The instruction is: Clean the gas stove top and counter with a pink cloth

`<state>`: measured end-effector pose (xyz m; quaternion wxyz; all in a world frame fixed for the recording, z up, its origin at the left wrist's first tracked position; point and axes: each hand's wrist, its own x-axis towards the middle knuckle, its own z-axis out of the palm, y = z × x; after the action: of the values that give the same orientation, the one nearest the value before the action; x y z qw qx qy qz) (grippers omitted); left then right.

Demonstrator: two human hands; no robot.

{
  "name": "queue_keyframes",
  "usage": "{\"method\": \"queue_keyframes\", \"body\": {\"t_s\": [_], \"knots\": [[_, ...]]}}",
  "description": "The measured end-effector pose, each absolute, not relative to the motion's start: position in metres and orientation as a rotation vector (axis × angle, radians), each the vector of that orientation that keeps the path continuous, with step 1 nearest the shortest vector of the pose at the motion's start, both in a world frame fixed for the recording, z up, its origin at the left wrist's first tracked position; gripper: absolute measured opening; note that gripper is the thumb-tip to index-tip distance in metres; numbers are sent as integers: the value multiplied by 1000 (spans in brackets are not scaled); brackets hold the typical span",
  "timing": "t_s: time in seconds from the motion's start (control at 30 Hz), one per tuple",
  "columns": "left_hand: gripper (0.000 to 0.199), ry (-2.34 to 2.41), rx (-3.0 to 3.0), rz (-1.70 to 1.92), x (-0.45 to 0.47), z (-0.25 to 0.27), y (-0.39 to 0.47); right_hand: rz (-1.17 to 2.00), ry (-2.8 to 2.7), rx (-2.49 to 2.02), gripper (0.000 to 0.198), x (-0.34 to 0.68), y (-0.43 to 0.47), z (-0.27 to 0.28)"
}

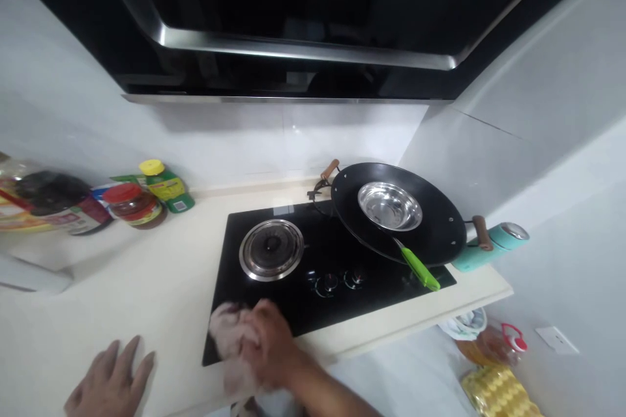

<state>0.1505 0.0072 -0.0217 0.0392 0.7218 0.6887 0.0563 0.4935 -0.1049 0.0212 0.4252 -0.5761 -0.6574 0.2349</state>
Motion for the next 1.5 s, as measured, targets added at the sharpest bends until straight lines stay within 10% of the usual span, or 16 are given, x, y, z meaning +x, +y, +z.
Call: {"method": "queue_keyframes", "body": {"t_s": [0.2, 0.57, 1.5], "knots": [[67, 2112, 2277, 292, 147, -29, 4, 208, -1402, -2148, 42, 636, -35, 71], [67, 2159, 2283, 213, 147, -31, 1, 509, -1244, -2750, 52, 688, 12, 45], [64, 2138, 2286, 196, 162, -10, -4, 670, -2392, -1477, 40, 460, -152, 7]]}}
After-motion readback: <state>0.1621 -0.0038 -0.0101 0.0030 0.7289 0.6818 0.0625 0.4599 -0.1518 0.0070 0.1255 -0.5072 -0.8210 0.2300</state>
